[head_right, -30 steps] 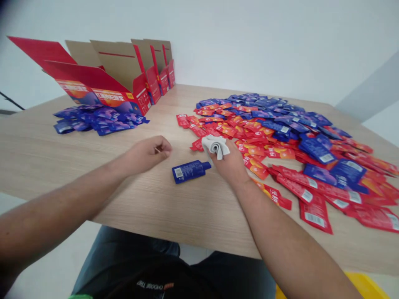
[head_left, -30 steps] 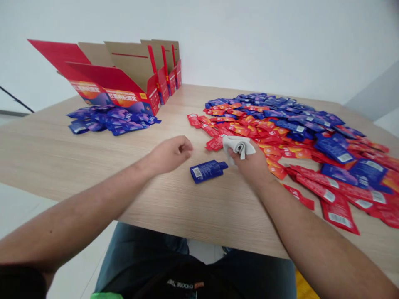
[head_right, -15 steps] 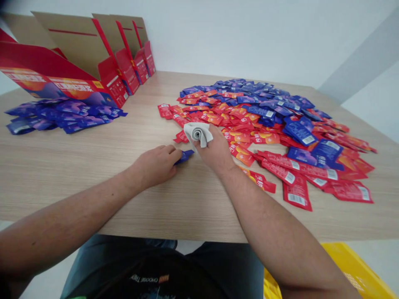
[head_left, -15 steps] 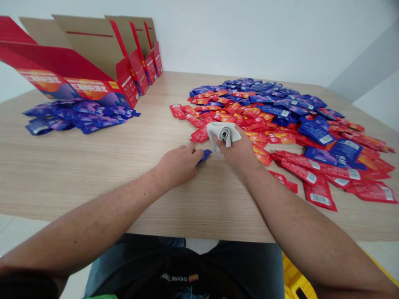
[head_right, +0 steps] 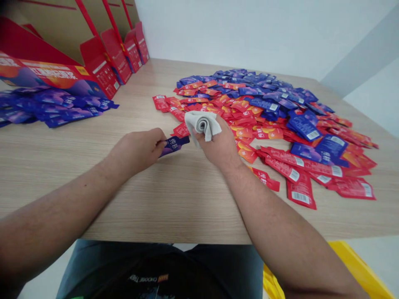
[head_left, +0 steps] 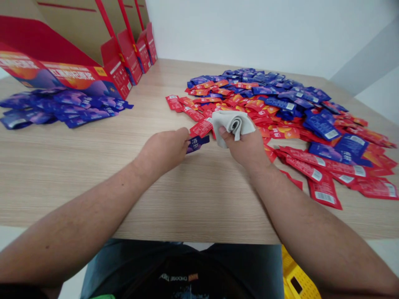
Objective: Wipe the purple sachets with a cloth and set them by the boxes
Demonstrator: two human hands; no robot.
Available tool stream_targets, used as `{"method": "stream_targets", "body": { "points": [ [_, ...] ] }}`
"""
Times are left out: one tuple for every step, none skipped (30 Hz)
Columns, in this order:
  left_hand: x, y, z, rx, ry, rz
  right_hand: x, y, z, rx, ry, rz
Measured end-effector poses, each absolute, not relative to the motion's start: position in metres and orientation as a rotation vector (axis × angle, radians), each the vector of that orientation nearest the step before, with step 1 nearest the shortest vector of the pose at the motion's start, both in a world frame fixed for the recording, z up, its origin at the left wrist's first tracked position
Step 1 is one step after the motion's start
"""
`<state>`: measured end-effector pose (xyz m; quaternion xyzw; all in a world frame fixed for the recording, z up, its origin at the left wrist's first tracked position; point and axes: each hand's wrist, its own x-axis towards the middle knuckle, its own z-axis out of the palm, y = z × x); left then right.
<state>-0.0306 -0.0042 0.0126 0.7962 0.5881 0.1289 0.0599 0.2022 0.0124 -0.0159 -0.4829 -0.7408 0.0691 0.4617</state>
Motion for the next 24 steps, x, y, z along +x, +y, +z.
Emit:
{"method": "stream_targets", "body": {
  "points": [
    [-0.032,-0.001,0.011,2.325,1.780,0.486,0.202,0.012,-0.015,-1.185,-1.822,0.173],
    [-0.033,0.002,0.008,2.234,1.769,0.580,0.202,0.010,-0.013,-1.184,-1.823,0.175],
    [-0.034,0.005,0.004,2.133,1.750,0.657,0.202,0.009,-0.011,-1.186,-1.827,0.174],
    [-0.034,0.008,0.000,2.024,1.732,0.717,0.201,0.007,-0.010,-1.187,-1.837,0.170],
    [-0.033,0.010,-0.005,1.912,1.714,0.765,0.200,0.004,-0.008,-1.185,-1.854,0.163],
    [-0.032,0.012,-0.011,1.803,1.691,0.800,0.199,0.002,-0.007,-1.179,-1.878,0.156],
    [-0.030,0.013,-0.015,1.700,1.660,0.826,0.198,0.000,-0.006,-1.177,-1.911,0.149],
    [-0.028,0.013,-0.019,1.600,1.620,0.853,0.196,-0.002,-0.007,-1.179,-1.948,0.138],
    [-0.026,0.013,-0.023,1.508,1.570,0.879,0.194,-0.003,-0.008,-1.186,-1.988,0.122],
    [-0.024,0.012,-0.025,1.429,1.512,0.897,0.192,-0.003,-0.010,-1.199,-2.027,0.100],
    [-0.022,0.011,-0.027,1.364,1.452,0.904,0.191,-0.004,-0.012,-1.219,-2.061,0.078],
    [-0.022,0.009,-0.028,1.315,1.390,0.902,0.189,-0.004,-0.014,-1.241,-2.087,0.057],
    [-0.021,0.008,-0.028,1.282,1.331,0.893,0.188,-0.003,-0.017,-1.260,-2.100,0.039],
    [-0.021,0.007,-0.028,1.266,1.280,0.877,0.187,-0.003,-0.019,-1.278,-2.101,0.032],
    [-0.021,0.006,-0.028,1.261,1.243,0.859,0.186,-0.003,-0.021,-1.297,-2.094,0.039],
    [-0.020,0.006,-0.028,1.257,1.220,0.851,0.184,-0.004,-0.022,-1.311,-2.088,0.061],
    [-0.020,0.006,-0.028,1.253,1.206,0.854,0.183,-0.005,-0.023,-1.314,-2.097,0.098],
    [-0.020,0.005,-0.027,1.245,1.197,0.865,0.181,-0.007,-0.023,-1.303,-2.124,0.147],
    [-0.020,0.006,-0.027,1.232,1.188,0.881,0.180,-0.008,-0.023,-1.287,-2.161,0.197],
    [-0.019,0.006,-0.027,1.212,1.172,0.899,0.179,-0.009,-0.023,-1.271,-2.191,0.228],
    [-0.019,0.006,-0.027,1.190,1.154,0.908,0.179,-0.009,-0.023,-1.268,-2.203,0.231],
    [-0.019,0.006,-0.027,1.174,1.141,0.910,0.180,-0.009,-0.023,-1.283,-2.188,0.208],
    [-0.019,0.006,-0.027,1.170,1.134,0.897,0.180,-0.008,-0.023,-1.307,-2.156,0.176],
    [-0.020,0.005,-0.026,1.181,1.135,0.873,0.182,-0.006,-0.023,-1.330,-2.118,0.146]
  ]
}}
